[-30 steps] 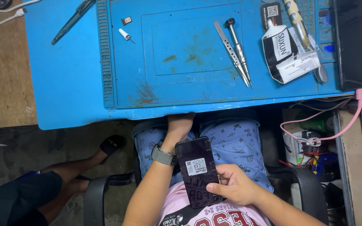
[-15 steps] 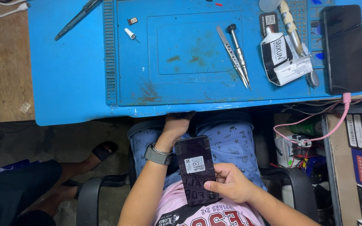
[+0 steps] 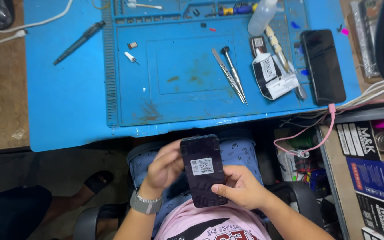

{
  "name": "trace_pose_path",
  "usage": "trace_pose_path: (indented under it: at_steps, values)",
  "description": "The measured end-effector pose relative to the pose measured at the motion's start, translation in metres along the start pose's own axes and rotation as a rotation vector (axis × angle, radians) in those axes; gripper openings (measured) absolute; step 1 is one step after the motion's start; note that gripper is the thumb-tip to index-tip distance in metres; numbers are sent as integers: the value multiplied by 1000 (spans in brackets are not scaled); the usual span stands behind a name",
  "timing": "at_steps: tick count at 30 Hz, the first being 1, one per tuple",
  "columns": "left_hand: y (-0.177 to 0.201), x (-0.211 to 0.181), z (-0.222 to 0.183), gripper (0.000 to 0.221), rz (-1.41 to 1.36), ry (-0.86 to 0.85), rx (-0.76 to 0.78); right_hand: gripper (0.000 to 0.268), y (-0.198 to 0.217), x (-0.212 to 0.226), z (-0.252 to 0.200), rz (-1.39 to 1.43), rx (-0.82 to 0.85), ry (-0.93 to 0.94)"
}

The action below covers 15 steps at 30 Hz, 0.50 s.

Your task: The person handles a mobile phone, using their hands to press along the edges of the back panel and then peeling a clear protective film from the camera lens and rear body.

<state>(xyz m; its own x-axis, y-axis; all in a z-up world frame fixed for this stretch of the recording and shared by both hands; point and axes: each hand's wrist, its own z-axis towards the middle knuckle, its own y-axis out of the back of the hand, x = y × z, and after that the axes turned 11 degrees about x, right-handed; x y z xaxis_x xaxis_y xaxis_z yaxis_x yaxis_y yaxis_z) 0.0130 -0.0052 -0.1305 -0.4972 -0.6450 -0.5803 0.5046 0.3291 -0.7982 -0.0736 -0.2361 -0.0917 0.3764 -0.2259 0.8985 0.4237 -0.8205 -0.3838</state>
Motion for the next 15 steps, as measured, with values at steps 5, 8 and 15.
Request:
trace_pose_path:
  at_steps: [5, 8, 15]
  values:
    - [-44, -6, -7, 95, -105, 31, 84, 16, -31, 73, 23, -605, -9, -111]
    - [-39, 2, -15, 79, -137, -45, -6, 15, -48, 94, 29, -819, -59, -67]
    - [-34, -21, -23, 75, -244, -81, 113, 18, -20, 115, 54, -493, -364, -14]
